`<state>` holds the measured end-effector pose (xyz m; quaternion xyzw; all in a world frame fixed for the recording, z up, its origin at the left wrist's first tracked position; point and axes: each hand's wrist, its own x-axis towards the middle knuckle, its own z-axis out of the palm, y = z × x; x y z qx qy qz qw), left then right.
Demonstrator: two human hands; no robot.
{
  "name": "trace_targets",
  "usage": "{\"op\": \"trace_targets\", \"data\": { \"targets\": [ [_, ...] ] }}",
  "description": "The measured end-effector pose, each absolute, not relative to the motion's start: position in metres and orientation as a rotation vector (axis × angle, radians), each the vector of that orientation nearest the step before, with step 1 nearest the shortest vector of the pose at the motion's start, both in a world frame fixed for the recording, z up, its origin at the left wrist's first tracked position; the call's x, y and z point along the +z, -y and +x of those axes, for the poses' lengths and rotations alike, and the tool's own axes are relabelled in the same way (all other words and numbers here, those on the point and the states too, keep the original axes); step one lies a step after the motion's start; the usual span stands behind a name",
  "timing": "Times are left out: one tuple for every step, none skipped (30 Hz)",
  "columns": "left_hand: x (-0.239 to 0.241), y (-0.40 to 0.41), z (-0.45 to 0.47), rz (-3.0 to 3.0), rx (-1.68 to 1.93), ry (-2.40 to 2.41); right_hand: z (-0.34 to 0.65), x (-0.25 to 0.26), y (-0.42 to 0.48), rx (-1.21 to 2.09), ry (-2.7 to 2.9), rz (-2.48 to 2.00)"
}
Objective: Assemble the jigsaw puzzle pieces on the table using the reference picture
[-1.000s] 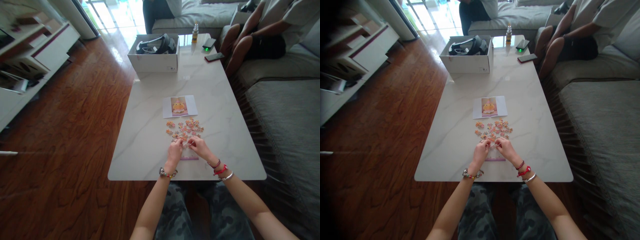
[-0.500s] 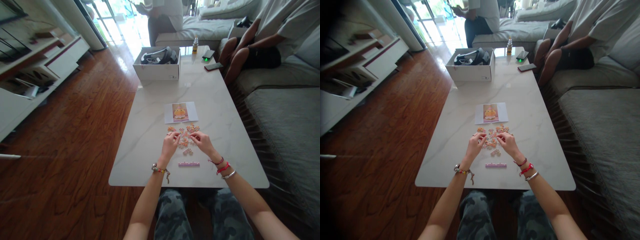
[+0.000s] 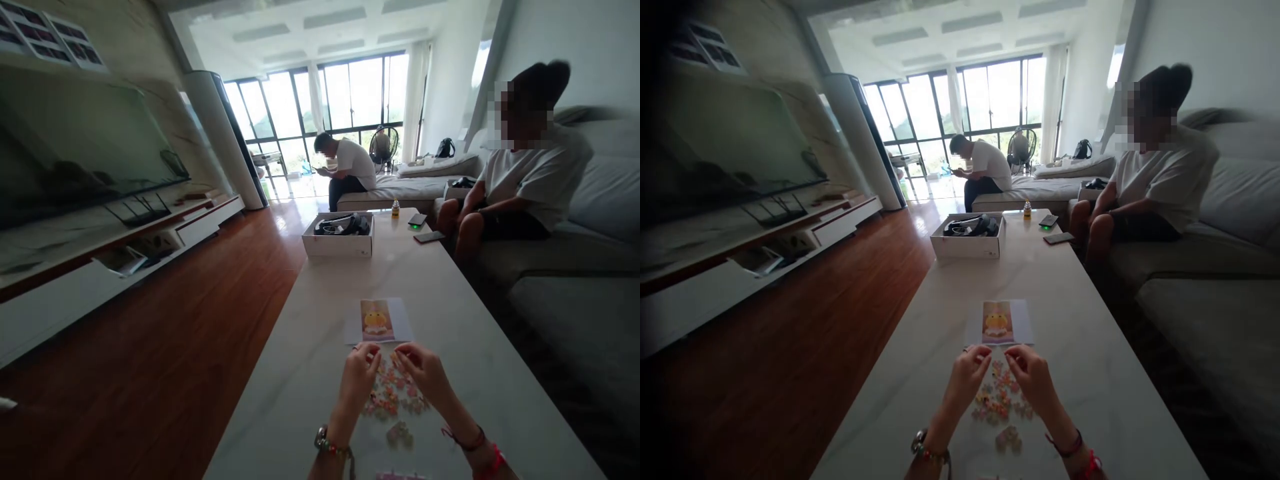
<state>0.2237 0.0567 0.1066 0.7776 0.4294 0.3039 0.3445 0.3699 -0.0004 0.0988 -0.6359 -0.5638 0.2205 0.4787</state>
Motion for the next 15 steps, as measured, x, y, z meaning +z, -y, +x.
{"op": "trace_targets", "data": {
  "targets": [
    [0.1067,-0.0555,0.2226,2.004,0.79,-1.123,0.37,0.1,0.0021,0.554,1.367,-1.553],
    [0.1067,-0.055,0.2216,1.992,0.794,-1.131,0.3702,0.1014,0.0031,0.563,1.36,-1.554],
    [0.1064,-0.055,0.2208,1.984,0.798,-1.137,0.3705,0.1029,0.0035,0.566,1.357,-1.554],
    [0.106,-0.0552,0.2202,1.98,0.802,-1.143,0.3707,0.1043,0.0035,0.563,1.357,-1.556],
    [0.1054,-0.0557,0.2198,1.979,0.806,-1.146,0.371,0.1054,0.0033,0.555,1.358,-1.558],
    [0.1047,-0.0562,0.2196,1.981,0.811,-1.148,0.3712,0.1062,0.003,0.544,1.359,-1.562],
    [0.104,-0.0567,0.2195,1.982,0.813,-1.15,0.3715,0.1068,0.0028,0.532,1.359,-1.567],
    [0.1033,-0.0572,0.2194,1.982,0.815,-1.152,0.3717,0.1073,0.0026,0.523,1.359,-1.572],
    [0.1027,-0.0576,0.2194,1.983,0.815,-1.155,0.3719,0.1076,0.0025,0.519,1.359,-1.577],
    [0.1023,-0.0579,0.2194,1.982,0.813,-1.159,0.3721,0.1079,0.0025,0.516,1.358,-1.581],
    [0.1021,-0.0581,0.2194,1.982,0.807,-1.164,0.3724,0.1082,0.0026,0.515,1.357,-1.584],
    [0.1022,-0.0582,0.2193,1.981,0.799,-1.168,0.3726,0.1085,0.0027,0.514,1.358,-1.587],
    [0.1025,-0.0582,0.2192,1.982,0.789,-1.171,0.3728,0.1089,0.0029,0.514,1.358,-1.591],
    [0.1031,-0.0581,0.219,1.983,0.778,-1.175,0.373,0.1092,0.0031,0.513,1.359,-1.594],
    [0.1038,-0.058,0.2189,1.985,0.768,-1.179,0.3731,0.1093,0.0033,0.511,1.36,-1.598]
  ]
}}
